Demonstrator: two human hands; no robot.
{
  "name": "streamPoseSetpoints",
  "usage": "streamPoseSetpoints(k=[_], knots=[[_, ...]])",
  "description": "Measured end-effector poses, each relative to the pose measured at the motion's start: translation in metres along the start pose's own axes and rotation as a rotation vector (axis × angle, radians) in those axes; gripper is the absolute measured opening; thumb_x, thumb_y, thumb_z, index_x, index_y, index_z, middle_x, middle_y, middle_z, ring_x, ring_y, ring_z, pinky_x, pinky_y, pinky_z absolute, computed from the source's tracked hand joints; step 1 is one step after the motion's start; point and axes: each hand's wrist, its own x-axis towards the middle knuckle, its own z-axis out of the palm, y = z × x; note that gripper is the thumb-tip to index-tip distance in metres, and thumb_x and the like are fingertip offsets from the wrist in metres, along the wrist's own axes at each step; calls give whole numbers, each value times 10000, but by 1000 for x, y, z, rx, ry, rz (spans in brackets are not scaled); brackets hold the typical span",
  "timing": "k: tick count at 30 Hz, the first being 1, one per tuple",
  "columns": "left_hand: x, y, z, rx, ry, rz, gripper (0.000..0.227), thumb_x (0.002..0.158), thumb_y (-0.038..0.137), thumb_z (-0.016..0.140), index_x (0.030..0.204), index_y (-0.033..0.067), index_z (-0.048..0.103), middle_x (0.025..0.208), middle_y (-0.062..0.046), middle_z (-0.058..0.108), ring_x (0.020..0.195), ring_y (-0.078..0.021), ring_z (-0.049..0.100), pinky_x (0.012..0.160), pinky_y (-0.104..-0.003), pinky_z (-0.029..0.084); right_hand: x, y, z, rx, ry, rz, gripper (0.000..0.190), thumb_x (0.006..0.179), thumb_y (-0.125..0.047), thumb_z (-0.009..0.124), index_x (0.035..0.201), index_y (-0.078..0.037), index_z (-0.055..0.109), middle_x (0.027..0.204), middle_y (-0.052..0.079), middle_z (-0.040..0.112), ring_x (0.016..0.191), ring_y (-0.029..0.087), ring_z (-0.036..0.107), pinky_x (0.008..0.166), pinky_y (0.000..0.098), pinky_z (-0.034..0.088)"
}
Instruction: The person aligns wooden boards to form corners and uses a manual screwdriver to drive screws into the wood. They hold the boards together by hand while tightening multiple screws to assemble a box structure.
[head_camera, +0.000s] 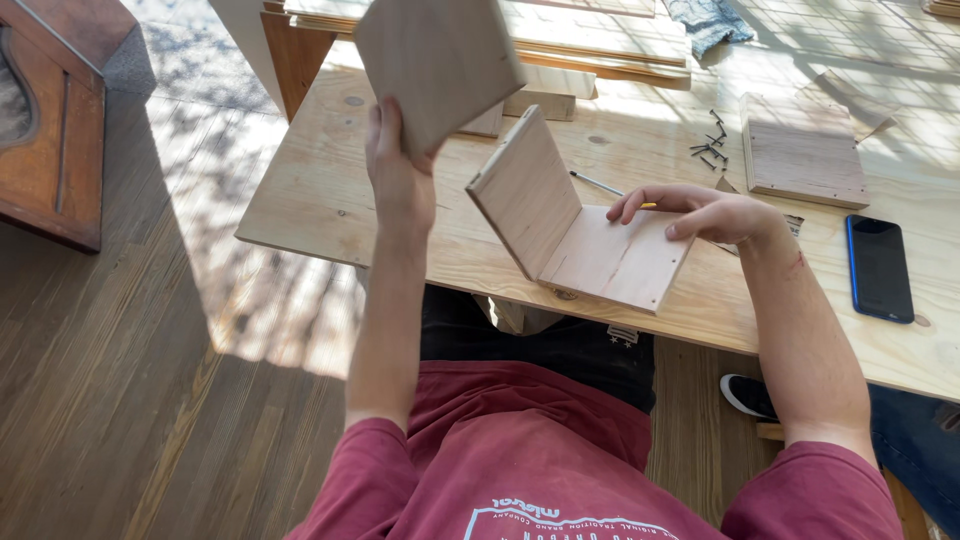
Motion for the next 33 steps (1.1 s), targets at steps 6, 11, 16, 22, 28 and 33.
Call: streamPoseSetpoints(k=[6, 11, 16, 22, 28, 33], knots=[[-72, -26, -33, -201, -85, -201, 448, 1307, 439, 659, 1615, 113, 656, 1583, -122, 589, 1528, -389, 708, 1348, -722, 644, 9, -43, 42, -479, 227, 75, 813, 835, -40, 983, 1621, -55, 779, 1697, 177, 770, 1701, 349, 627, 1462, 535, 425], [-87, -66, -53, -171, -122, -306, 307, 1299, 405, 665, 1462, 163, 760, 1437, -82, 872, 1301, -348, 892, 1162, -643, 766, 68, -27, 44, -295, 539, -253, 1258, 772, -56, 1127, 1833, -83, 451, 1649, 157, 684, 1627, 328, 629, 1455, 567, 426], [-85, -67, -54, -85, -140, -348, 238, 1269, 411, 711, 1364, 194, 707, 1174, -82, 923, 985, -284, 947, 767, -371, 820, 94, 5, 27, -67, 486, -438, 831, 668, 165, 1129, 1374, 18, 716, 1187, 139, 846, 1163, 266, 894, 1129, 450, 728], [-81, -26, -47, -88, -176, -159, 327, 1281, 333, 698, 1539, 148, 615, 1161, -138, 871, 902, -296, 940, 592, -329, 776, 88, 39, 50, -395, 929, -649, 638, 964, -88, 1195, 1135, -96, 581, 1051, 37, 624, 931, 156, 699, 843, 340, 511], [-91, -5, -22, 22, -237, -72, 474, 1259, 233, 714, 1685, 145, 528, 1241, -206, 849, 985, -358, 944, 634, -404, 821, 95, 47, 79, -584, 1139, -686, 569, 1090, -172, 1095, 1180, -68, 543, 1087, 127, 605, 931, 260, 672, 833, 415, 466], [-103, -16, -11, 105, -244, -80, 515, 1243, 210, 706, 1714, 141, 508, 1265, -187, 808, 972, -327, 933, 622, -389, 817, 86, 58, 85, -633, 1156, -525, 565, 1089, -220, 968, 1392, -51, 523, 1075, 278, 665, 904, 447, 698, 825, 548, 501]])
